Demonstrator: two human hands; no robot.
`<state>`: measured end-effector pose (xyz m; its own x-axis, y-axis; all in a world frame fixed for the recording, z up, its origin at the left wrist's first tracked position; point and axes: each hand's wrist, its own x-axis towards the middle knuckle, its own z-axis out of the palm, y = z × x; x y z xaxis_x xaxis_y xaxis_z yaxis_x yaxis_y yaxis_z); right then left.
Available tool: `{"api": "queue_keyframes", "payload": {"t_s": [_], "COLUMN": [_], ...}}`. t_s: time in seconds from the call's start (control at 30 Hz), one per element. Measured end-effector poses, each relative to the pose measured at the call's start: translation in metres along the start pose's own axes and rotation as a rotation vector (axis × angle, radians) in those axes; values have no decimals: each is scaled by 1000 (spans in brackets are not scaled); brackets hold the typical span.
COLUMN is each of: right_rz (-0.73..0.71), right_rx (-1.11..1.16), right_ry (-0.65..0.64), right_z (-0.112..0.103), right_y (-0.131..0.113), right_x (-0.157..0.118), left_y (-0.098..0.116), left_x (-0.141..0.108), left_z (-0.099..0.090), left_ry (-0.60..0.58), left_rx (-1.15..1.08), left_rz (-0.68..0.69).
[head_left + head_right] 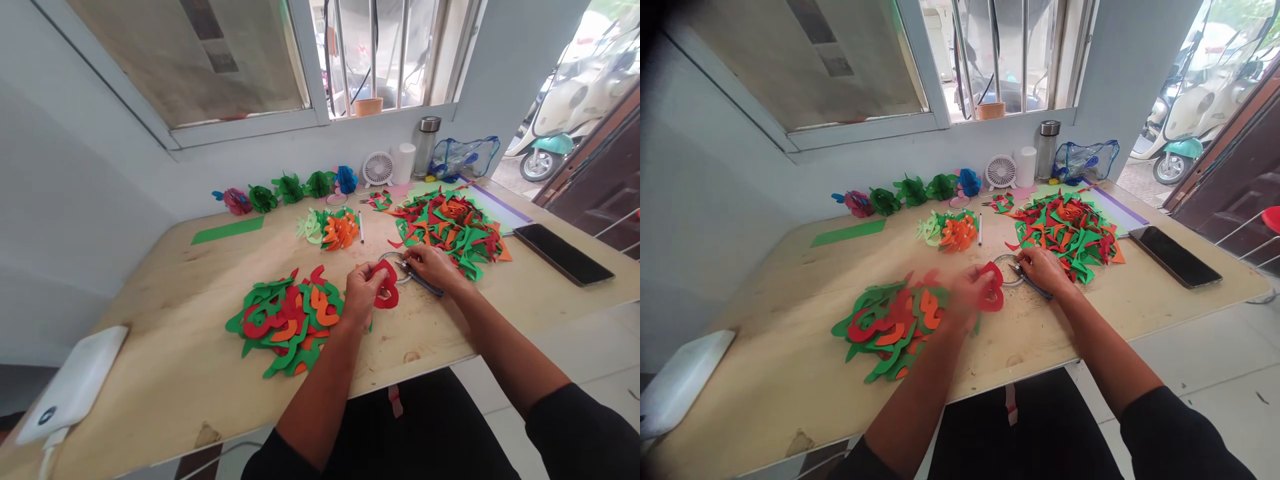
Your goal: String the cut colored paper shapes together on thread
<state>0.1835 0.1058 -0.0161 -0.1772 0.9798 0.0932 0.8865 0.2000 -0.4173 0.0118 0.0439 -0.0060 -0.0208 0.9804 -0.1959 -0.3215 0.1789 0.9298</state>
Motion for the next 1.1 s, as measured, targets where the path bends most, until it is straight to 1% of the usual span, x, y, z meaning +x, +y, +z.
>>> {"api": "queue_keyframes", "payload": {"t_s": [0.13, 0.33, 0.6, 0.73, 0.83, 0.93, 1.03, 1.1], "right_rz": [-14, 28, -12, 11, 30, 31, -6, -30], "right_rx": [8, 21, -27, -12, 116, 394, 725, 836], "right_ry": [-12, 19, 83, 124, 179, 192, 109, 15], "right_z": [0, 1, 7, 8, 7, 3, -4, -11], "right_y": [1, 0, -3, -3, -1, -4, -16, -28], "right_x": [-1, -2, -9, -10, -9, -9, -13, -18], "left_y": [-1, -4, -7, -7, -7, -7, -7, -8], "left_x": [1, 2, 2, 2, 2, 2, 3, 4], "left_z": [0, 0, 0, -1, -1, -1, -1, -1], "left_ry": [0, -5, -9, -3, -7, -1, 8, 12], "left_rx": [-5, -5, -13, -26, -44, -53, -27, -6], "left_rz": [-13, -2, 4, -8, -15, -1, 9, 9]}}
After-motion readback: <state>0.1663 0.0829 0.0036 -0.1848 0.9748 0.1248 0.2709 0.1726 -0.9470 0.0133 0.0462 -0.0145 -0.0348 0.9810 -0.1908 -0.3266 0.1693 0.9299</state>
